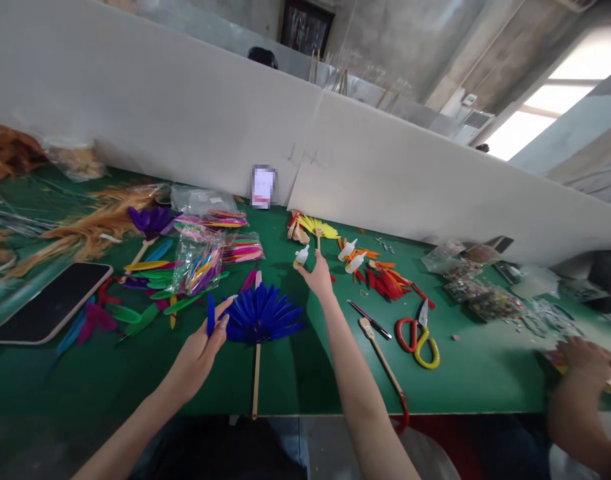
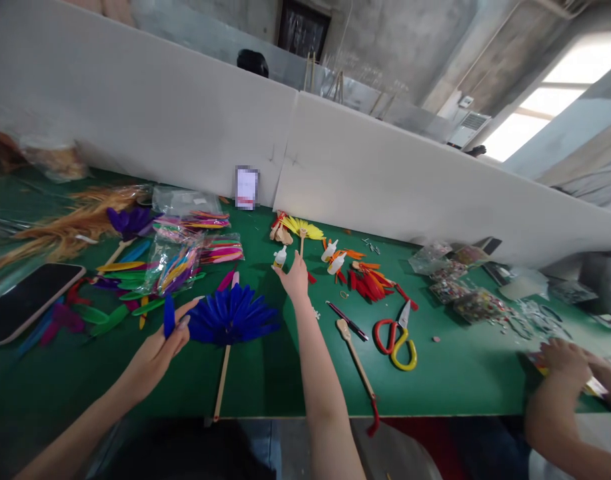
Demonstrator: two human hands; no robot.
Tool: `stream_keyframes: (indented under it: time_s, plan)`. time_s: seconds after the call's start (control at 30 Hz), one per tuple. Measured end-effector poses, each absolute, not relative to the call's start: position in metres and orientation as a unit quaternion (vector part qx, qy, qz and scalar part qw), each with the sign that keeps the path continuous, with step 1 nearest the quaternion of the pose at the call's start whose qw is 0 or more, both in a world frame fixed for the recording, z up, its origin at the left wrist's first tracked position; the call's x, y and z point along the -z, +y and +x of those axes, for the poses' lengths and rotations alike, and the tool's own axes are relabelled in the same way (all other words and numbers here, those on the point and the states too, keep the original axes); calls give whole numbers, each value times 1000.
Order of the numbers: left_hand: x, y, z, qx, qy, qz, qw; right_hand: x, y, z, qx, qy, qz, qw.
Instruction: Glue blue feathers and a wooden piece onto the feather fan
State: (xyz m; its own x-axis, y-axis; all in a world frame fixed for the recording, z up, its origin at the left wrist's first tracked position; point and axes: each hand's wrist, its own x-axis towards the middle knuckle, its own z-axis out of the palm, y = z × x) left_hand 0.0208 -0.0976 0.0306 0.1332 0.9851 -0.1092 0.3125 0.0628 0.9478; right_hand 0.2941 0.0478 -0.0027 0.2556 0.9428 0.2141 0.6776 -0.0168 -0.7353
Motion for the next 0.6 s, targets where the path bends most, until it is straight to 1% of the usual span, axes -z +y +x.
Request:
stream_keyframes:
  time_s: [0.1, 0.27, 0.4, 0.6]
  plan:
    - [-31, -102, 22, -338, 541, 574, 513, 11, 63, 283, -175, -601, -685, 373]
    - [-35, -103, 22, -343, 547, 573, 504, -2, 53, 276, -178, -611, -666, 390]
    - [-36, -102, 23, -352, 544, 588, 484, -29, 15, 282, -200, -636, -627, 404]
    - [-34, -105, 29, -383, 513, 612, 465, -56, -59, 288, -257, -654, -590, 397]
